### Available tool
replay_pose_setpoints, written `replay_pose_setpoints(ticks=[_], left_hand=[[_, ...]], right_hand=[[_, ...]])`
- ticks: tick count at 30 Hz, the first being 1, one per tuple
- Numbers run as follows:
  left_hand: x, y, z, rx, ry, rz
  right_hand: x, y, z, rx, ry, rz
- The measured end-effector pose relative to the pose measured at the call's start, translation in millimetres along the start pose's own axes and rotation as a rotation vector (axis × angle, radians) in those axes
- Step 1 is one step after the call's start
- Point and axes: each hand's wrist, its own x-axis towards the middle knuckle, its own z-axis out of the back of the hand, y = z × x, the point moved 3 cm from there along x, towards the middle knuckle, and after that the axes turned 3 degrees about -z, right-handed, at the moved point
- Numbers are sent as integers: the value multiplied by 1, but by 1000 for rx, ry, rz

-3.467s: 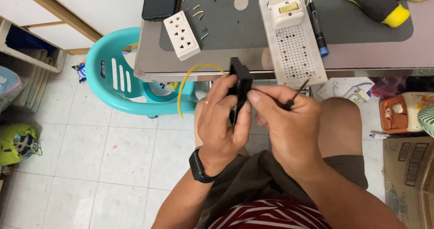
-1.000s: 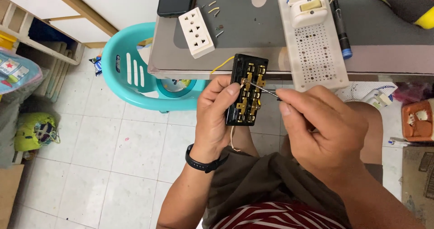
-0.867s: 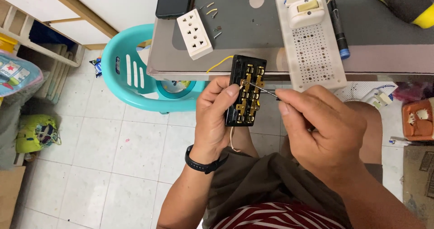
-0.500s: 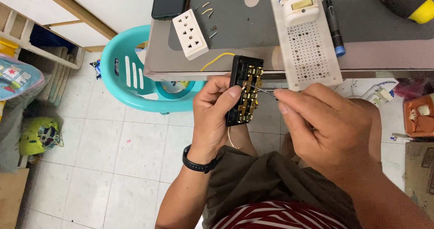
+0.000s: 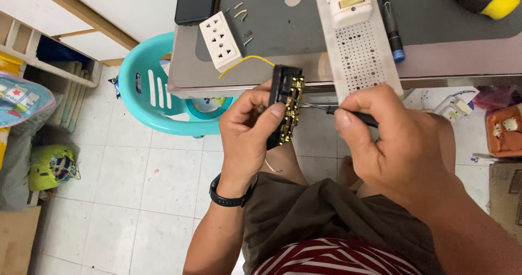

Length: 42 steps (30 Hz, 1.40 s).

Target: The person uses a screwdriver to tighten screws on a black electrical switch module, then inserts the module into a white power strip housing and secures it with screws. The person handles wires and aligns the module within the housing throughout the process.

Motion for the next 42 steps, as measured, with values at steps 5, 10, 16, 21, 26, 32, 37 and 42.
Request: replay_pose_setpoints(ticks=[5,10,16,21,26,32,37,42], left_hand=[[-3,1,-7,9,-12,15],[0,-2,-5,39,-48,5],[0,-4,-9,26,-9,-11],[0,-3,-8,50,-16,-7],[0,-1,-10,66,-9,4],[1,-1,-8,90,-14,-2],[0,2,-12,75,15,15],[-1,0,-14,113,24,-32]], right_hand=[[-3,-5,3,-107,-168,90],[0,-4,-2,24,-53,128],[0,-1,6,-78,-197,260],[2,-7,2,-4,-85,137],[2,-9,2,-32,-200,287],[5,-11,0,44,-103,291],[2,-6,6,39,-196,367],[-3,-20,-6,147,-193,84]])
